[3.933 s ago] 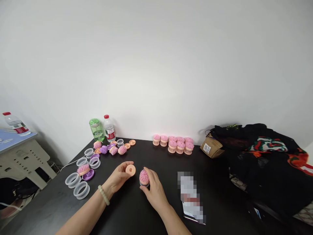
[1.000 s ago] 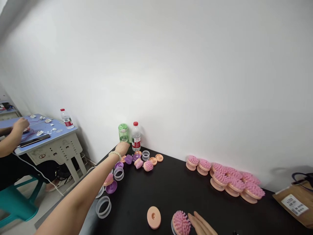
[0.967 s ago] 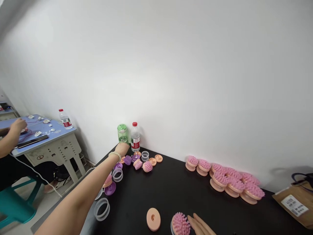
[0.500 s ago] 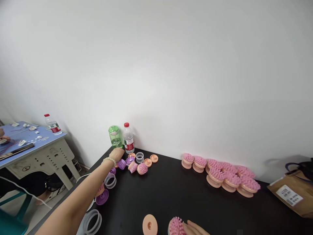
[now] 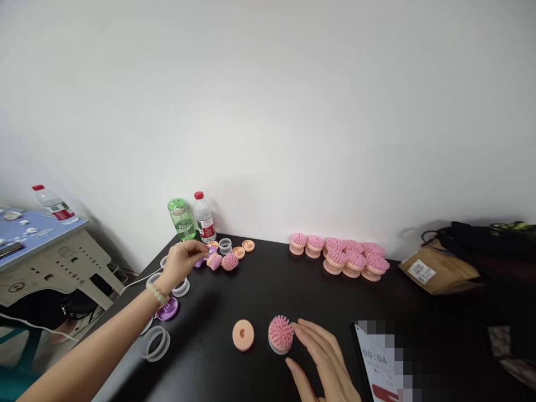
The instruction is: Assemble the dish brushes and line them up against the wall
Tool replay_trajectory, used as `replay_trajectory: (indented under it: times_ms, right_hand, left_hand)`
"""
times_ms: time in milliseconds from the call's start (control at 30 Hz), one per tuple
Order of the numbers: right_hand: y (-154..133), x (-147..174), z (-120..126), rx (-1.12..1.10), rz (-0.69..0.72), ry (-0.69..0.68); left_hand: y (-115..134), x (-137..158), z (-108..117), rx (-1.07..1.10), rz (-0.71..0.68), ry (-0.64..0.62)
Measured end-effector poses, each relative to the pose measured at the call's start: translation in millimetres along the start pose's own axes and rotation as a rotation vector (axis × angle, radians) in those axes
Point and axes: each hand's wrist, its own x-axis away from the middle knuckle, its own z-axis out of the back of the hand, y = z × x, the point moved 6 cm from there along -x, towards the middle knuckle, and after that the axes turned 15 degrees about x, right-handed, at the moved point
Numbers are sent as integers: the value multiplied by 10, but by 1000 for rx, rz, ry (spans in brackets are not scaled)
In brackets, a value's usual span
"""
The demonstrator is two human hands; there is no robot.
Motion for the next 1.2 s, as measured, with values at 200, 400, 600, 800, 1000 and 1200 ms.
replay_trajectory:
  times_ms: [200,400,600,800,1000,1200]
  right_hand:
    - [-411,-28,-157,-420,-60,-127]
    - [-401,46,-229,-494,-170,-61]
    - [-310,72,-311,-526,-248,-80]
    - [-388,37,-367,-391,-152,-124]
    - [-539,-51,-256,-256,-8,-69]
    - [-612,-53,-147,-237,57,-24]
  left_hand:
    - [536,1243,-1172,1193,382,-332]
    - [538,1444,-1470,1237,344,-294]
    - [338,1217,-1093,344,-4,-232]
    - [119,1247,-1217,-62,-44,-330]
    - [422,1431,-1267,270,-163,-383]
    - [473,1493,-1237,544,-10,-354]
